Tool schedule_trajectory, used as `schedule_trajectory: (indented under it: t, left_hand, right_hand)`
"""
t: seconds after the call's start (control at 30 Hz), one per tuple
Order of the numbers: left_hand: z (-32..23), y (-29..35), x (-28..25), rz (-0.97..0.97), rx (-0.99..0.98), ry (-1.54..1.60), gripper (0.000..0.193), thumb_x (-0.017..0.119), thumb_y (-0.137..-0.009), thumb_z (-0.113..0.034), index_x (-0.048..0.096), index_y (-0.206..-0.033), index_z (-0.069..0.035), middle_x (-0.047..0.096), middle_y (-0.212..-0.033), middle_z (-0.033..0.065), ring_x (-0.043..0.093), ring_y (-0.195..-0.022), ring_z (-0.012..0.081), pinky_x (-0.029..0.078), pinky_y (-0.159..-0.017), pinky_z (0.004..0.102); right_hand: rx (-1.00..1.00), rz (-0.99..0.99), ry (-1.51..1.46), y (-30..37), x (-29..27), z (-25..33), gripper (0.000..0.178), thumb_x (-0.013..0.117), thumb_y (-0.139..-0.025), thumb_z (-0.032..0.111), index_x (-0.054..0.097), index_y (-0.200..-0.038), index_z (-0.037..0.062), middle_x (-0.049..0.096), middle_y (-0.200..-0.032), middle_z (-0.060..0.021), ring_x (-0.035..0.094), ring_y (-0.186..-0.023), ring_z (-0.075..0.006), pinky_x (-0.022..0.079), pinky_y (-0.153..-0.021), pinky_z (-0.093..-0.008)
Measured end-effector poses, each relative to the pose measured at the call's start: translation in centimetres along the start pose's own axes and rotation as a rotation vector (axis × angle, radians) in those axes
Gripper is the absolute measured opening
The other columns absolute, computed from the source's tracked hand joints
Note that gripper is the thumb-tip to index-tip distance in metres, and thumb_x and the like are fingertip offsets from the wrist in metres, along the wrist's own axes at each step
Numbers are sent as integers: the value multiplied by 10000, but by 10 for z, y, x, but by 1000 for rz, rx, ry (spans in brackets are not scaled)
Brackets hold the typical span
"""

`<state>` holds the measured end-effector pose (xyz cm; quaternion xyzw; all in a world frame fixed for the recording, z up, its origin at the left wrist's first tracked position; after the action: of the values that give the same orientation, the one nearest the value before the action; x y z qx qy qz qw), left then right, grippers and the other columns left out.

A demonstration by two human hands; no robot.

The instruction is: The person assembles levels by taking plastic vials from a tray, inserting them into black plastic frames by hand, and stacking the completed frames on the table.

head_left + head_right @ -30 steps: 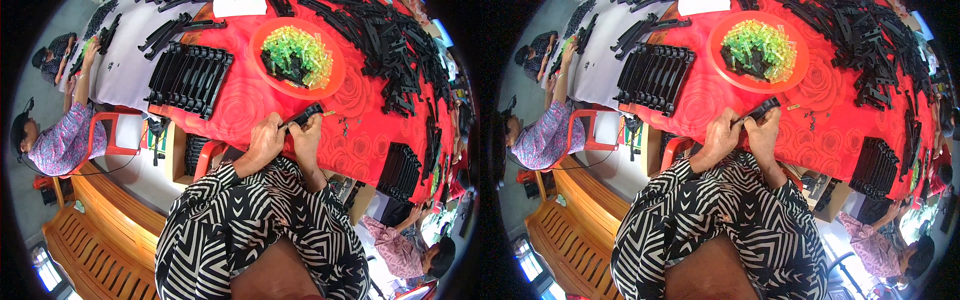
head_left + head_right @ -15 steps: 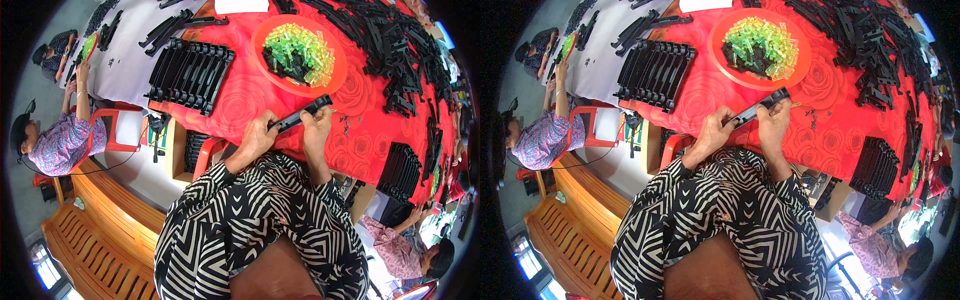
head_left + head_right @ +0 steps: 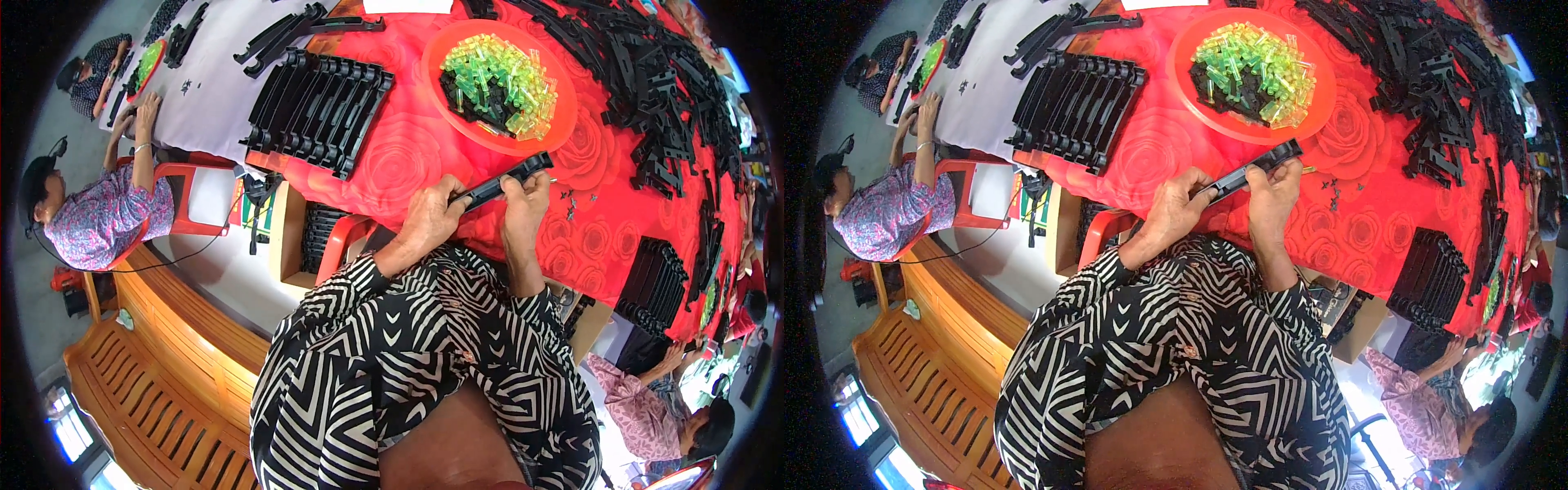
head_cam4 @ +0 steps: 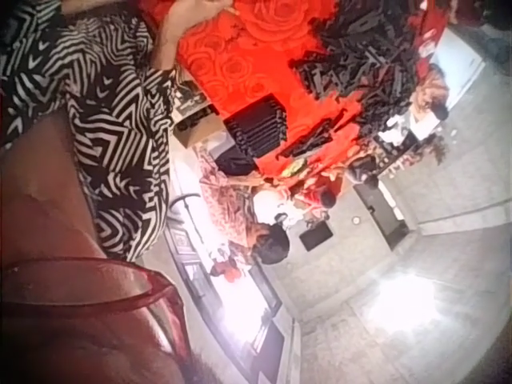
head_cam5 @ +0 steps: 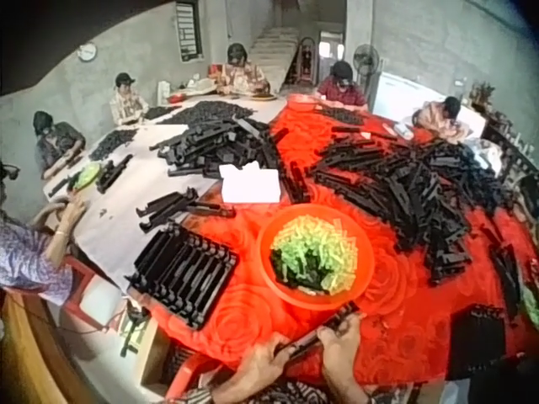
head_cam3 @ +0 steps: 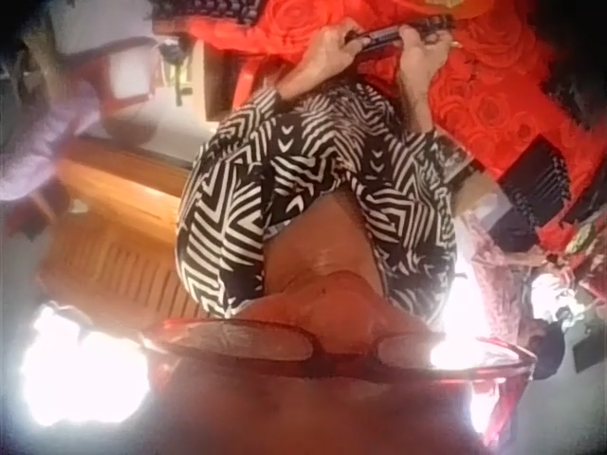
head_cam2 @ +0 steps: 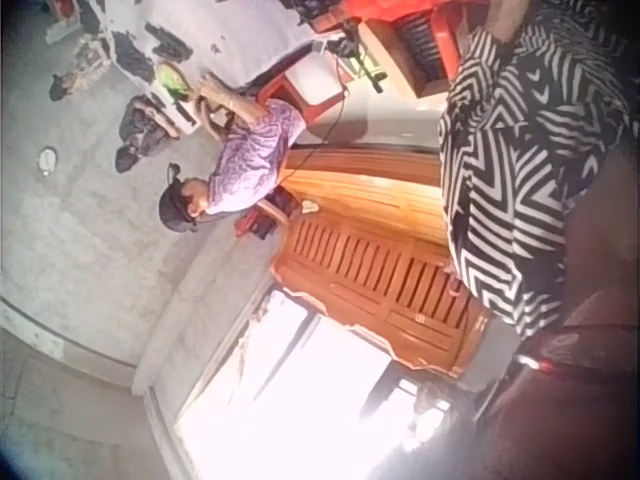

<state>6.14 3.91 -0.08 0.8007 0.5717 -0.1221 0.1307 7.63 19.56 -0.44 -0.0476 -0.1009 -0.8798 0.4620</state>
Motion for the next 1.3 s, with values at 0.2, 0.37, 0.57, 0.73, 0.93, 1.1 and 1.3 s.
schedule_trajectory:
  t: [0.2, 0.37, 0.57, 0.73, 0.93, 1.1, 1.3]
  left_hand:
    - [0, 2, 4, -29, -8, 35, 140, 677, -830, -131, 588, -858, -27, 606, -650, 161, 610, -576, 291, 453, -540, 398]
    - [7, 3, 6, -65, 55, 101, 127, 674, -831, -124, 574, -829, -46, 571, -609, 112, 554, -527, 195, 428, -510, 354]
    - [10, 2, 8, -19, 14, 110, 107, 666, -828, -107, 577, -844, -49, 553, -606, 75, 510, -533, 151, 416, -514, 342]
    - [13, 1, 9, -72, 11, 176, 112, 673, -824, -114, 627, -887, -34, 619, -668, 95, 566, -591, 156, 455, -567, 330]
    - [22, -4, 4, -33, -43, 145, 117, 688, -814, -127, 646, -867, -31, 629, -664, 101, 585, -589, 165, 461, -565, 334]
    - [9, -2, -8, 59, -61, -86, 148, 700, -792, -154, 645, -863, -37, 610, -628, 132, 610, -572, 244, 455, -539, 382]
    - [-15, -5, -9, 120, 58, -292, 150, 668, -786, -145, 632, -876, -31, 623, -676, 186, 628, -659, 379, 466, -587, 471]
  right_hand:
    - [-147, 10, 36, 10, 8, 14, 296, 615, -761, -42, 415, -957, 54, 413, -822, 19, 442, -727, -72, 390, -640, -221]
    - [-214, 6, 85, 19, 8, 16, 372, 615, -762, -51, 385, -1037, 45, 397, -879, 7, 439, -790, -79, 403, -673, -220]
    - [-215, 37, 24, 16, 2, 6, 385, 623, -763, -61, 389, -1049, 48, 423, -899, -7, 463, -823, -89, 430, -719, -233]
    - [-179, 112, 9, 13, -1, 4, 391, 635, -771, -43, 402, -1073, 43, 478, -949, -32, 493, -842, -109, 437, -746, -246]
    - [-279, 51, 260, 12, -19, 24, 618, 673, -776, 3, 354, -1305, 16, 496, -1096, -101, 511, -944, -176, 429, -854, -305]
    - [-934, 197, 991, 8, -22, 85, 543, 719, -697, 62, 527, -1204, 24, 575, -1051, -144, 544, -958, -302, 395, -908, -413]
    - [-813, 649, 1331, 5, -1, 65, 293, 656, -766, 223, 573, -965, 25, 588, -907, -144, 559, -912, -329, 397, -812, -471]
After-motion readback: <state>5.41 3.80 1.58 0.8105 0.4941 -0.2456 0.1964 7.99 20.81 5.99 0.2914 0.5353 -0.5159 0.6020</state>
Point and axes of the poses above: each hand's wrist, its own y-axis away from the middle knuckle, its own x-axis out of the palm, z = x × y, the point moved 2 cm from there along -y, towards the middle knuckle
